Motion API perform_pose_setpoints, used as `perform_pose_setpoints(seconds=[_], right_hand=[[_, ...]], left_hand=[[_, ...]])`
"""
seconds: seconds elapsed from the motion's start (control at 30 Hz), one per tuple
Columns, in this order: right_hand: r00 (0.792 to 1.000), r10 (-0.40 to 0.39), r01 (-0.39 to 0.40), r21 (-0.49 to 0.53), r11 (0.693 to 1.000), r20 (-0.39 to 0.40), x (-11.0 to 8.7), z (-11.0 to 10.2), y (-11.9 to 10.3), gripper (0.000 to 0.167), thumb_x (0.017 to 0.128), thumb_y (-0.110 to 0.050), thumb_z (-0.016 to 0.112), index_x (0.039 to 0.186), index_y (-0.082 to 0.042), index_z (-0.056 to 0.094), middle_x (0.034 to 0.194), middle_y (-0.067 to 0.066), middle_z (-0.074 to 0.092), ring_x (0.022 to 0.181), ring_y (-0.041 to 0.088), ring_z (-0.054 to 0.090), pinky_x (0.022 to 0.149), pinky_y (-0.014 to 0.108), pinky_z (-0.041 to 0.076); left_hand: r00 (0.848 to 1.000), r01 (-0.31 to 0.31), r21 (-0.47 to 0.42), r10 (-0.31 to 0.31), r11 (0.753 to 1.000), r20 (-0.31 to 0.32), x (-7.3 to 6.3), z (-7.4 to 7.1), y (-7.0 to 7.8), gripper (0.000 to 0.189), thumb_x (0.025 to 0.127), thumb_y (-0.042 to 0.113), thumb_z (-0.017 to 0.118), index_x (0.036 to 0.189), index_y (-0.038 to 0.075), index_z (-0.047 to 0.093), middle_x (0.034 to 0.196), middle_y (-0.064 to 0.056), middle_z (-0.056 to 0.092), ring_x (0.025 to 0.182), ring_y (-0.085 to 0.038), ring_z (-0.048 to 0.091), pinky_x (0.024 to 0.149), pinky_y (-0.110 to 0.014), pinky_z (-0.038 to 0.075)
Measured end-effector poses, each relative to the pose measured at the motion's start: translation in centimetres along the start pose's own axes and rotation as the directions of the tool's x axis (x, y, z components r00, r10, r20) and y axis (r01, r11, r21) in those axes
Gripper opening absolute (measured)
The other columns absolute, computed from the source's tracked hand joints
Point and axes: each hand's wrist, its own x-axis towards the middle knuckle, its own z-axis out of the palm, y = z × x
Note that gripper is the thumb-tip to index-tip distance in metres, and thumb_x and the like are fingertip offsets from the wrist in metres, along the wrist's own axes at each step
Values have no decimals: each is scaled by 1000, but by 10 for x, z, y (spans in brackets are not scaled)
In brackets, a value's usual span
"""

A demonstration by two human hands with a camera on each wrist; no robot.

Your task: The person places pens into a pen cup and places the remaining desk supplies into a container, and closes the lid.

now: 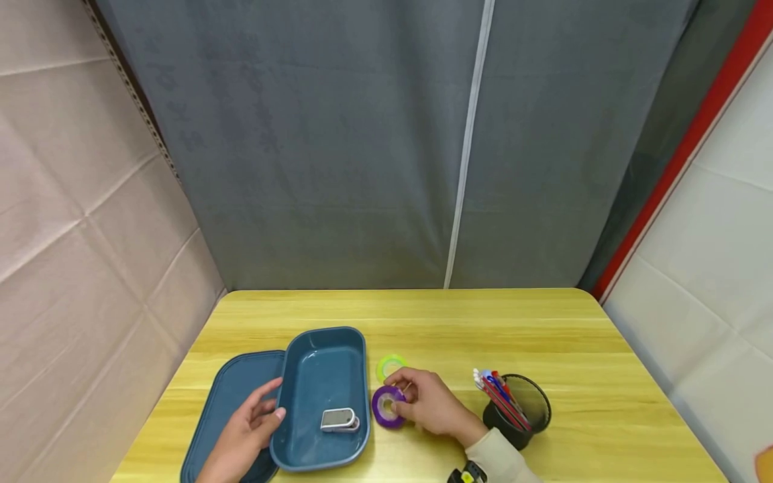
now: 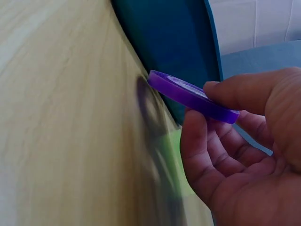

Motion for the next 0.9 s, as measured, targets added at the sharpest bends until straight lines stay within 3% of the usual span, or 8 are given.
perform_pose_setpoints(seconds=[0.33, 0.6, 0.9], right_hand=[[993, -58, 58, -6, 998, -102, 6, -2, -16, 28, 92, -8, 80, 119, -15, 73, 107, 0, 73, 84, 11, 66, 75, 22, 58], [973, -53, 47, -34, 998, -224, 14, -4, -31, 29, 95, -6, 77, 122, -16, 72, 108, 1, 73, 87, 15, 66, 72, 23, 59], [970, -73, 89, 60, 994, -231, 22, -1, -50, 29, 94, -3, 76, 122, -9, 72, 109, 13, 72, 84, 18, 68, 66, 24, 62]], left_hand=[[1000, -4, -2, 4, 1000, 3, 0, 0, -1, 65, 105, 34, 68, 162, 22, 40, 147, -27, 57, 122, -33, 67, 83, -50, 64], [1000, 0, -7, 0, 1000, 1, 1, 0, -2, 64, 105, 33, 68, 162, 22, 40, 146, -26, 58, 121, -32, 68, 83, -49, 64], [1000, 16, -9, -16, 1000, -4, -2, 0, 1, 66, 103, 37, 70, 161, 23, 41, 144, -24, 59, 118, -29, 68, 82, -47, 64]])
